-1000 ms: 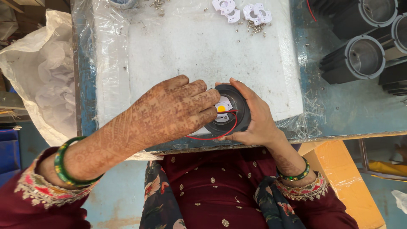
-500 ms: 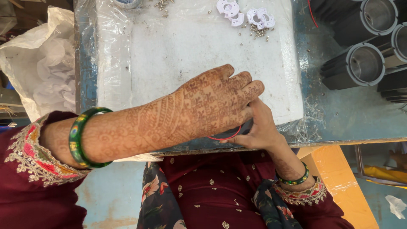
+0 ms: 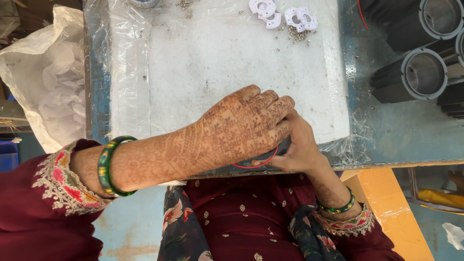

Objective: The person assembles LED light fixtures at a workbench. They thread red and black wires through a white LED mounting plate, seat the plate into a black finned heatsink housing, pick up an electric screwdriver, and drive screws to secure the LED module inside the housing, repeating the assembly cycle for successive housings.

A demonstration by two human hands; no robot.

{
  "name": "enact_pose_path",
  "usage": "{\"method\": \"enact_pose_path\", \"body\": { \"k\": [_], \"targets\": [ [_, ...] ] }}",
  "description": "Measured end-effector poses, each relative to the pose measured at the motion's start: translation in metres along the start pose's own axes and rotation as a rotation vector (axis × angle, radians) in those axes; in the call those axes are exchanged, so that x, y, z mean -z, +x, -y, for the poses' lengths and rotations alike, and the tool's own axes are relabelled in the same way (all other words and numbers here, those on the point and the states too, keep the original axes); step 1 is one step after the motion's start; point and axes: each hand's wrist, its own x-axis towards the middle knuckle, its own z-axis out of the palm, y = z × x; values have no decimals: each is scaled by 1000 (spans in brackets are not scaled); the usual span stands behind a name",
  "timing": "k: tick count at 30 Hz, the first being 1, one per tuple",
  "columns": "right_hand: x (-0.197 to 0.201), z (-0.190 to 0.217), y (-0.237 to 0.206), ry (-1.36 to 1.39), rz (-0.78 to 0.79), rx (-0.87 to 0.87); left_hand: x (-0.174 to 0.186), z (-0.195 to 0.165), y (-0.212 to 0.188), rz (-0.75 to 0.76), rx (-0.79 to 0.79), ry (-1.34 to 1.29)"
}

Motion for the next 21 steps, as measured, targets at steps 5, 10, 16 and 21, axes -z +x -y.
{"method": "enact_pose_path", "body": {
  "k": [5,10,16,21],
  "targets": [
    [1,7,2,31,-1,-81,-6,-1,-7,68,67,-106],
    [2,12,6,17,6,-97,-12,0,-4,87,96,-235],
    [5,17,9,46,40,-72,-6,0,-2,205,167,-271],
    [4,19,13,-4,12,12,1,2,5,364,215,-236]
  ]
}}
